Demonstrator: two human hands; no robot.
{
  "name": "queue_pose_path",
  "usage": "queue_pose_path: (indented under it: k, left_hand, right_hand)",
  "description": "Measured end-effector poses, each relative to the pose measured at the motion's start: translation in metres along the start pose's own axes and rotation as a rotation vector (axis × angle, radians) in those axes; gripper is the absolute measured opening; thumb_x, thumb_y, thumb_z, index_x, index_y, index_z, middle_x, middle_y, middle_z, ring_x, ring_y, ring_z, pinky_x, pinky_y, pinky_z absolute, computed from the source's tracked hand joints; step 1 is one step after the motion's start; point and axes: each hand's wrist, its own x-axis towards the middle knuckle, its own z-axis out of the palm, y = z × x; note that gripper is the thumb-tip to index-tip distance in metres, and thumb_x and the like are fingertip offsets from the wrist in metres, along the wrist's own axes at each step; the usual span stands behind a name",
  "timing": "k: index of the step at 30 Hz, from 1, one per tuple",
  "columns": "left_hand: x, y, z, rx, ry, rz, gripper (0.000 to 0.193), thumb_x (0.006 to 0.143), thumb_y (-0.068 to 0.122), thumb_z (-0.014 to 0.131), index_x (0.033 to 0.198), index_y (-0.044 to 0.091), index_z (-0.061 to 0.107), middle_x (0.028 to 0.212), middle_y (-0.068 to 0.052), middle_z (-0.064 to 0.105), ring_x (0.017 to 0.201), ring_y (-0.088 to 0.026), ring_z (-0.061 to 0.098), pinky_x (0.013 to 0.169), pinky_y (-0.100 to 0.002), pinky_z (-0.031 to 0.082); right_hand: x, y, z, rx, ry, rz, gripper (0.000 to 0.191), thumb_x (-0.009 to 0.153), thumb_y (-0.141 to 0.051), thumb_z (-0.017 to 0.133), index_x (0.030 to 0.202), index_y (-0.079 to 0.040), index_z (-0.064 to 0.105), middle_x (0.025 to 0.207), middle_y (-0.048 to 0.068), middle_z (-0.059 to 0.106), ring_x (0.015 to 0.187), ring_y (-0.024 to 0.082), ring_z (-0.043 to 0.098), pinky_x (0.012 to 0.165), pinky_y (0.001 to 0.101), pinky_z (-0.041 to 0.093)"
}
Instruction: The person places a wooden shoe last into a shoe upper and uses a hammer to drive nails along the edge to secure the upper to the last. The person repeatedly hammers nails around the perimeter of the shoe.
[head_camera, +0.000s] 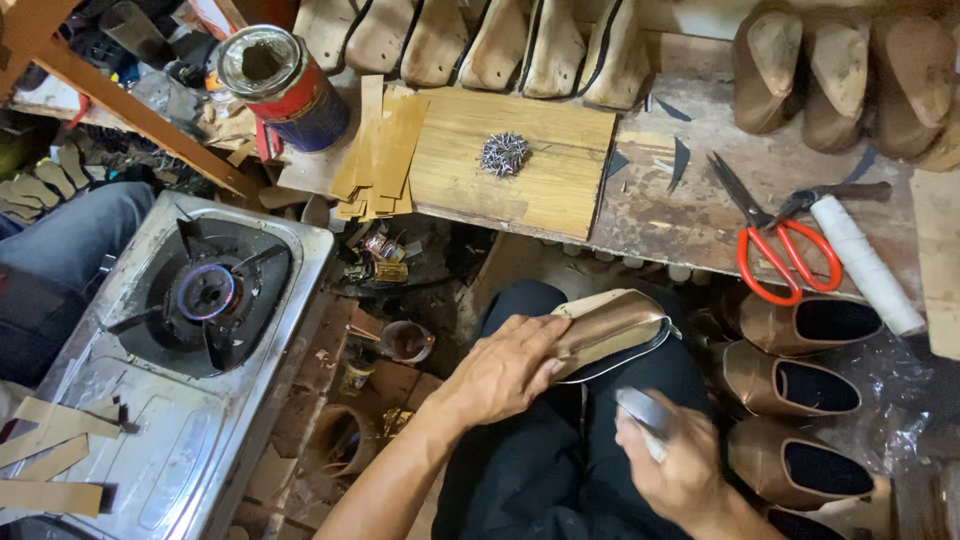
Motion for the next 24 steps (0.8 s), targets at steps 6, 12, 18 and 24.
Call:
queue_pose_path:
  k: [6, 12, 18, 24]
  left_hand:
    - [-0.001, -0.005, -0.006, -0.075, -0.043, -0.013, 0.075, 0.080, 0.016, 0.077, 0.148, 0.002, 0.046, 0.143, -0.020, 0.058, 0.123, -0.042, 0.057, 0.101, -0.046, 0.050]
    - [0.001, -0.006, -0.003, -0.094, -0.014, -0.024, 0.076, 0.080, 0.017, 0.078, 0.148, 0.001, 0.047, 0.143, -0.020, 0.059, 0.124, -0.040, 0.057, 0.104, -0.045, 0.049]
    - [0.002, -0.009, -0.003, -0.117, -0.025, -0.042, 0.076, 0.079, 0.016, 0.079, 0.146, 0.001, 0.048, 0.141, -0.019, 0.060, 0.126, -0.039, 0.056, 0.105, -0.044, 0.047]
    - [0.003, -0.008, -0.006, -0.117, -0.057, -0.086, 0.077, 0.078, 0.016, 0.078, 0.147, 0.002, 0.048, 0.139, -0.019, 0.061, 0.121, -0.039, 0.057, 0.102, -0.045, 0.048]
  right_hand:
    - [0.004, 0.000, 0.009, 0.037, -0.124, 0.165, 0.016, 0.086, -0.014, 0.074, 0.092, -0.002, 0.065, 0.066, 0.014, 0.067, 0.054, 0.033, 0.069, 0.048, 0.0424, 0.052]
    - [0.008, 0.004, 0.011, -0.104, -0.217, 0.109, 0.020, 0.092, -0.019, 0.069, 0.099, -0.001, 0.063, 0.079, 0.014, 0.073, 0.065, 0.035, 0.071, 0.057, 0.0435, 0.055]
    - [0.005, 0.005, 0.016, 0.099, 0.096, -0.120, 0.022, 0.094, -0.018, 0.064, 0.102, 0.002, 0.059, 0.081, 0.018, 0.070, 0.069, 0.035, 0.071, 0.063, 0.0442, 0.057]
    - [0.015, -0.001, 0.014, -0.035, -0.299, 0.283, 0.021, 0.090, -0.020, 0.072, 0.086, -0.001, 0.064, 0.072, 0.019, 0.070, 0.066, 0.040, 0.070, 0.055, 0.0470, 0.052]
